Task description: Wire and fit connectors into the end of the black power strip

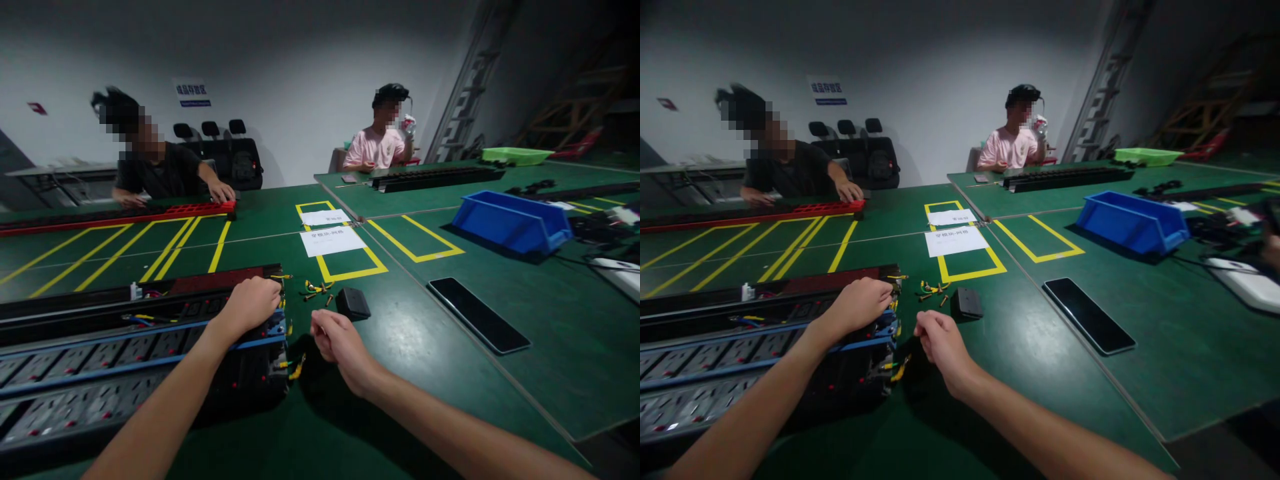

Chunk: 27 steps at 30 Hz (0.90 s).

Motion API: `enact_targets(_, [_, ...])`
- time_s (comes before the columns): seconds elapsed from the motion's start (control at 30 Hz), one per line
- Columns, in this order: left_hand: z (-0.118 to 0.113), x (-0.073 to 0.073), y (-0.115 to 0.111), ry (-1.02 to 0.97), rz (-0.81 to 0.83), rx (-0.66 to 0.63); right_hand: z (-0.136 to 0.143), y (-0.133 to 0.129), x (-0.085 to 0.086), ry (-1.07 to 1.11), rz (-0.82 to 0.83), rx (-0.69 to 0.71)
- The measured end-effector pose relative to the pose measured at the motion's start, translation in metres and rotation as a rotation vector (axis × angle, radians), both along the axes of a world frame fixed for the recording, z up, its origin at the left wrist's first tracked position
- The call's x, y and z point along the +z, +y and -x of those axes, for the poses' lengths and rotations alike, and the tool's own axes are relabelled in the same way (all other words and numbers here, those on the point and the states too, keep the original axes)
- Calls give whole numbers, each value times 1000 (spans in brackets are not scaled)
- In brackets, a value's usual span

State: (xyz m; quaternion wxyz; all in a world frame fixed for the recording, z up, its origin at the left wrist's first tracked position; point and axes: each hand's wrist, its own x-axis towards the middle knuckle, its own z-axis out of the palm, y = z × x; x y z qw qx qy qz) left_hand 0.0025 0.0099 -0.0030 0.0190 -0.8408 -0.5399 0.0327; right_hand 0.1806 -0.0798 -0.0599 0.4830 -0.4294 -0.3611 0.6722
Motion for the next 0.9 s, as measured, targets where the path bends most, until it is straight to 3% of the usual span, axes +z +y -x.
enact_targets(0.9, [-1, 4, -4, 0, 7, 5, 2, 1, 0, -11, -8, 11])
